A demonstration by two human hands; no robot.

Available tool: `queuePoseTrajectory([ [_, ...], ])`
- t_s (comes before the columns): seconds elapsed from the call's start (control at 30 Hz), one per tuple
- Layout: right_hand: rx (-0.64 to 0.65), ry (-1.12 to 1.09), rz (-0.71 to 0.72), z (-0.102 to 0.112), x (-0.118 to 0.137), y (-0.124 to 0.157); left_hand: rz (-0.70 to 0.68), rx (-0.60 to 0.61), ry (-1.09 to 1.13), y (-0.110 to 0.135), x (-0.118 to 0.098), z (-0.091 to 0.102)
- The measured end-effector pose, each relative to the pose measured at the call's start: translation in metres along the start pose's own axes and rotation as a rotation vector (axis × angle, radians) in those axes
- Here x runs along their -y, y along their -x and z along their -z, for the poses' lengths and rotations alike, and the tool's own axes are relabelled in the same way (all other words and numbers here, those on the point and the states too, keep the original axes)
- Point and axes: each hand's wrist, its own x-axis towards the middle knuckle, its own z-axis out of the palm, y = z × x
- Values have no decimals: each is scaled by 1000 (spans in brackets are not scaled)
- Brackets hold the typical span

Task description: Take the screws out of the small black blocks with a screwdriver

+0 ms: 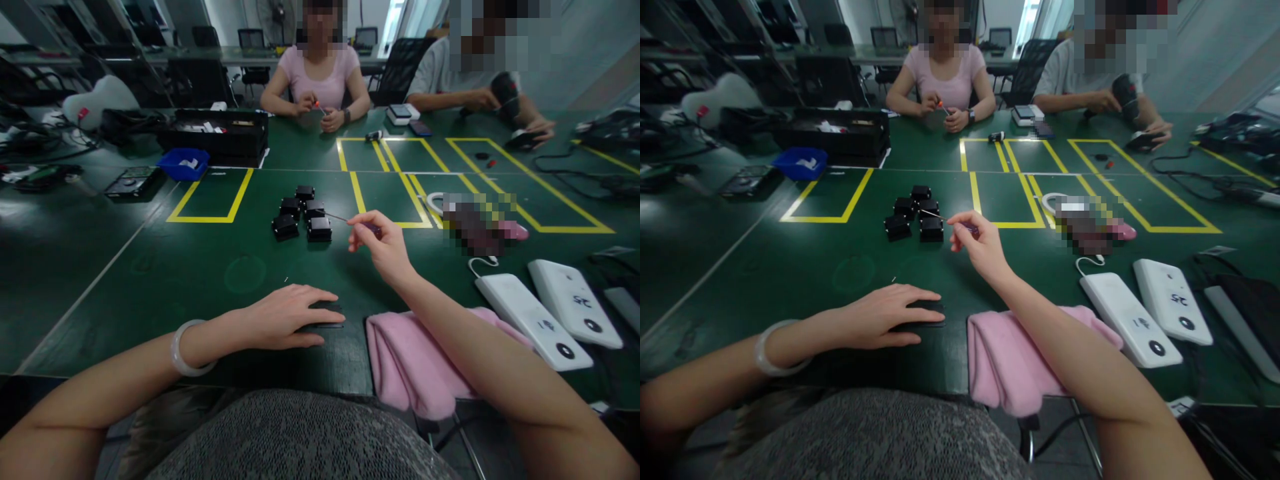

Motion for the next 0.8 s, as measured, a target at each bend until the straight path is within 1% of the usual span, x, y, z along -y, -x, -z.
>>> queuePoseTrajectory([
  [0.1,-15,7,0,1,0,1,3,30,11,-3,-1,-3],
  [0.17,-9,13,-3,1,-2,1,25,40,10,1,-1,-4],
  [0.33,17,29,-4,-1,-5,-1,13,28,29,13,-3,-5],
  [0.47,17,21,-9,-1,-5,-1,55,-16,6,8,-5,-10],
  [0.6,-2,20,-20,0,-5,-1,129,27,21,-1,-10,-13],
  [0.8,-2,28,-25,0,-5,-1,130,48,45,3,-13,-10],
])
